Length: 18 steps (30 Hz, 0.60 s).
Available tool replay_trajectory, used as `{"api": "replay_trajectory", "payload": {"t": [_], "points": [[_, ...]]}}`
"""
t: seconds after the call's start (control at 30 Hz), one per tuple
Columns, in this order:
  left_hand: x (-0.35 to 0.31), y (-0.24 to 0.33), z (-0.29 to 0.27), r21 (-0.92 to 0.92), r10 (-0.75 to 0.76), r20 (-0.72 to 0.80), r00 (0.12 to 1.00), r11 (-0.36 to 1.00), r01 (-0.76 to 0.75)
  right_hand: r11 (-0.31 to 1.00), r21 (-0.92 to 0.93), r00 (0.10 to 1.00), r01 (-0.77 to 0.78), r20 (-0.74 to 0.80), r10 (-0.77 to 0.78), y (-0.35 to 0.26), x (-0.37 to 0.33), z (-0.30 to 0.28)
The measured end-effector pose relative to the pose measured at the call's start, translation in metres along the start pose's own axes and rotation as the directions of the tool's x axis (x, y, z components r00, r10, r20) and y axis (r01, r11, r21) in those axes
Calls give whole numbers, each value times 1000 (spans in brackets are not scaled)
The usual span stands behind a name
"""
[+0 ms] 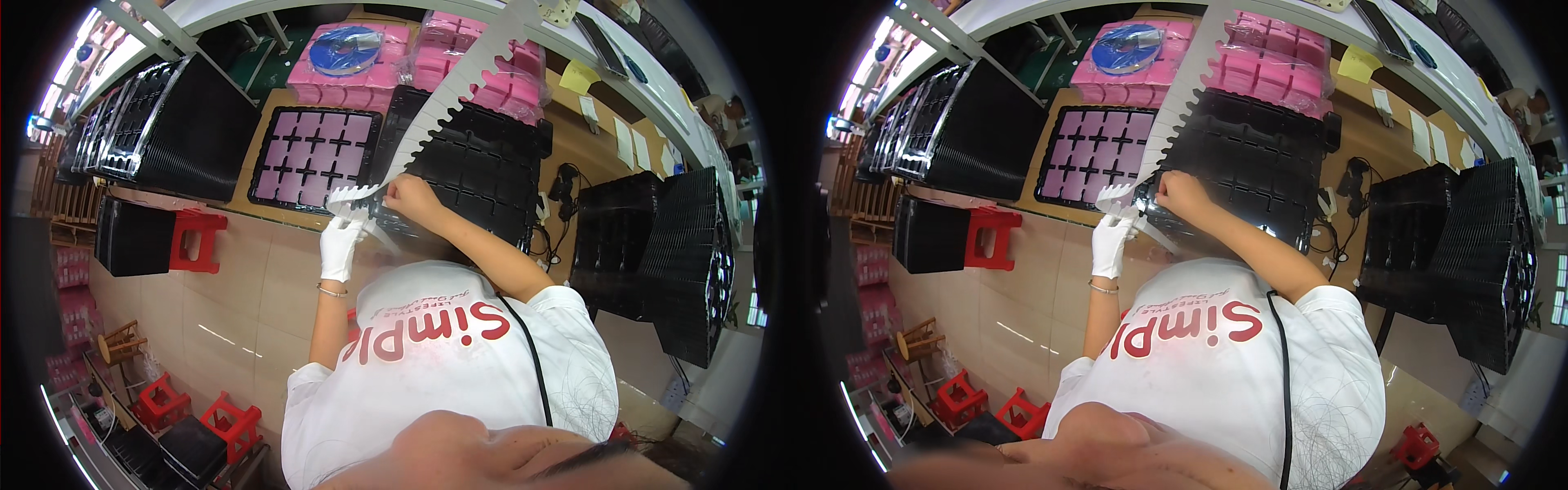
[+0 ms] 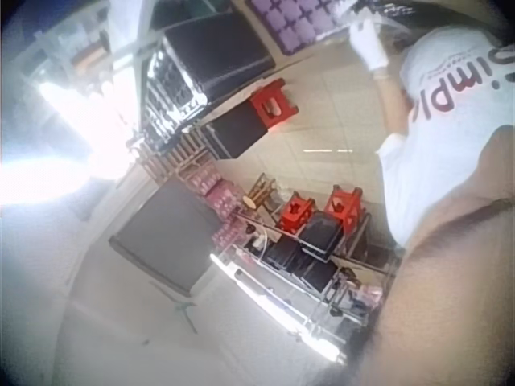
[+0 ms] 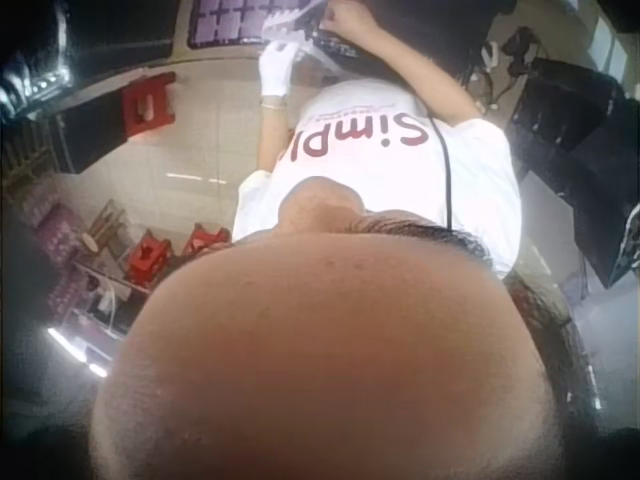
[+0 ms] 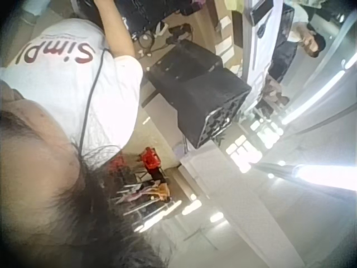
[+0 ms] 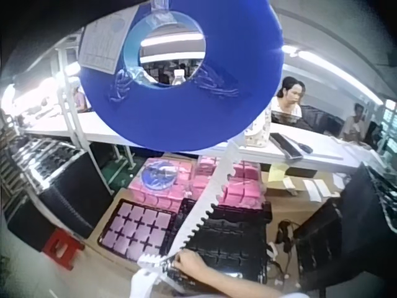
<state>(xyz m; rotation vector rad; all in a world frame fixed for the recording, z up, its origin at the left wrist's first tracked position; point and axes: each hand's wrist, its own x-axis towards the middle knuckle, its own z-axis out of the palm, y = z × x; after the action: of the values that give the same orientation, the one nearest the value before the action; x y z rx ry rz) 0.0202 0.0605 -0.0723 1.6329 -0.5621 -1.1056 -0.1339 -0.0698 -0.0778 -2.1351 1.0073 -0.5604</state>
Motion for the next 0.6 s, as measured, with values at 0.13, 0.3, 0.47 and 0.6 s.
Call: {"api": "replay_trajectory", "payload": {"t": [0.13, 0.3, 0.47, 0.6], "points": [[3, 2, -3, 14, -3, 15, 1000, 1000, 3, 1000, -26, 998, 5, 69, -3, -1, 3, -5], [2, 7, -5, -60, 29, 4, 1000, 998, -29, 911, 410, 942, -38, 320, -105, 3, -10, -31], [-15, 37, 19, -114, -20, 133, 991, 993, 36, 377, 850, 930, -368, 343, 133, 11, -39, -41], [-23, 51, 49, -135, -44, 244, 969, 988, 79, 527, 771, 934, -357, 285, 216, -11, -61, -46]]}}
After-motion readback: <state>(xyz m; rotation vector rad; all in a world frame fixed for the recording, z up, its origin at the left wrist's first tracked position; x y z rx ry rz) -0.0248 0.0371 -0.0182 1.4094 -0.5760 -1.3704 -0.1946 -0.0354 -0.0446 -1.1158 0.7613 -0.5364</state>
